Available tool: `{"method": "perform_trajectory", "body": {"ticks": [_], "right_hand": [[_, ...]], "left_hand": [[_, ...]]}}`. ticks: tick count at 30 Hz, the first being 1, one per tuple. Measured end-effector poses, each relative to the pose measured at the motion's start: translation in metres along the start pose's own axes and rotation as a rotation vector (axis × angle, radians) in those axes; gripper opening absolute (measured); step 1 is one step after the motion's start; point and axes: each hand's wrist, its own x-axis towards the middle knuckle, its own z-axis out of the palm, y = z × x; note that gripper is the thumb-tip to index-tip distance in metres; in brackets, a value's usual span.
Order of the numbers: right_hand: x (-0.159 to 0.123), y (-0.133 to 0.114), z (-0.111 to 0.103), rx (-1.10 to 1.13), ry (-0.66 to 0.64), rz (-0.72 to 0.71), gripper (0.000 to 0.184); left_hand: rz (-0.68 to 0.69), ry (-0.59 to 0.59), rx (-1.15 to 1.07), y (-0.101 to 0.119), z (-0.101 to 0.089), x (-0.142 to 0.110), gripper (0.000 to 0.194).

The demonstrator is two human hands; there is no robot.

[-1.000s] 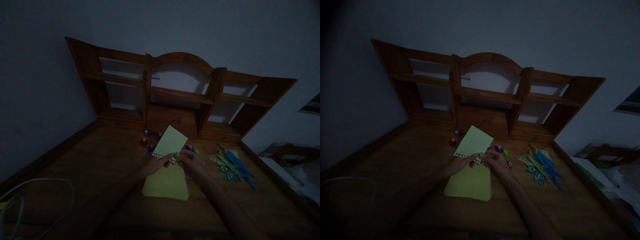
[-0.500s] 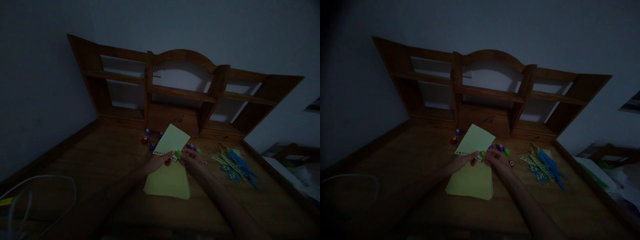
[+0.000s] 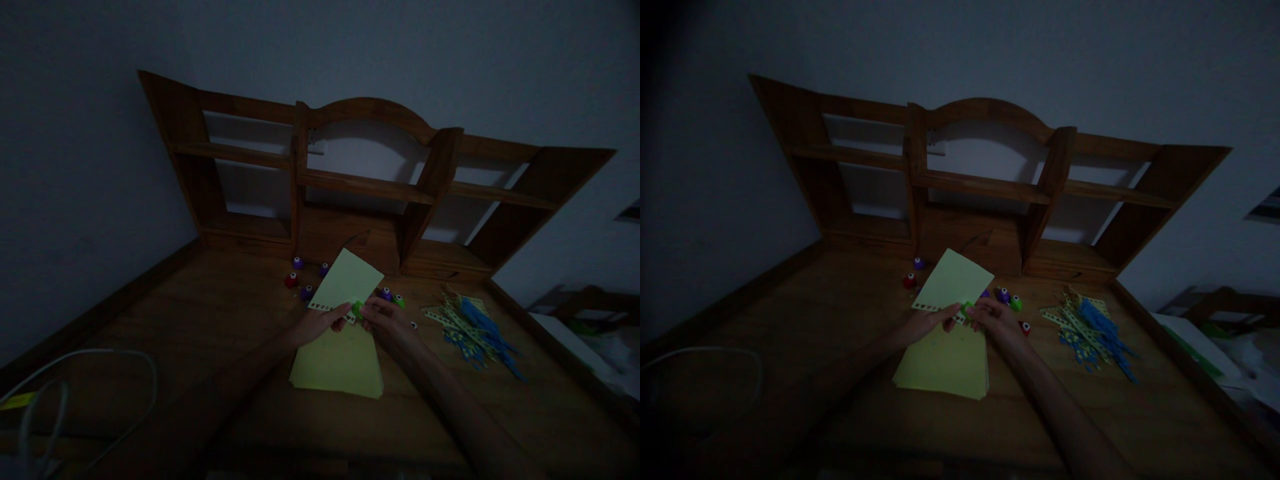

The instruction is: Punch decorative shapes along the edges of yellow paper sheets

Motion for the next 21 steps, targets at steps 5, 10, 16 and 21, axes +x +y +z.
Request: {"method": "perform_trajectory", "body": {"ticks": [5,10,16,21], "right_hand": [[0.001,0.006,0.0,-0.01,0.035,-0.01,0.024],[0.0,0.008,0.002,0.017,0.031,-0.019,0.026],[-0.002,0.004,0.003,0.055,0.02,0.001,0.027],[-0.002,0.004,0.002,0.046,-0.006,0.008,0.027]], "left_hand": [[0.004,0.0,0.073,0.004,-0.001,-0.001,0.044],[0.008,-0.004,0.086,-0.005,-0.001,0.0,0.044],[-0.003,0.002,0.087,-0.015,-0.002,0.001,0.042],[-0.021,-0.003,0.094,-0.005,-0.002,-0.002,0.043]]}}
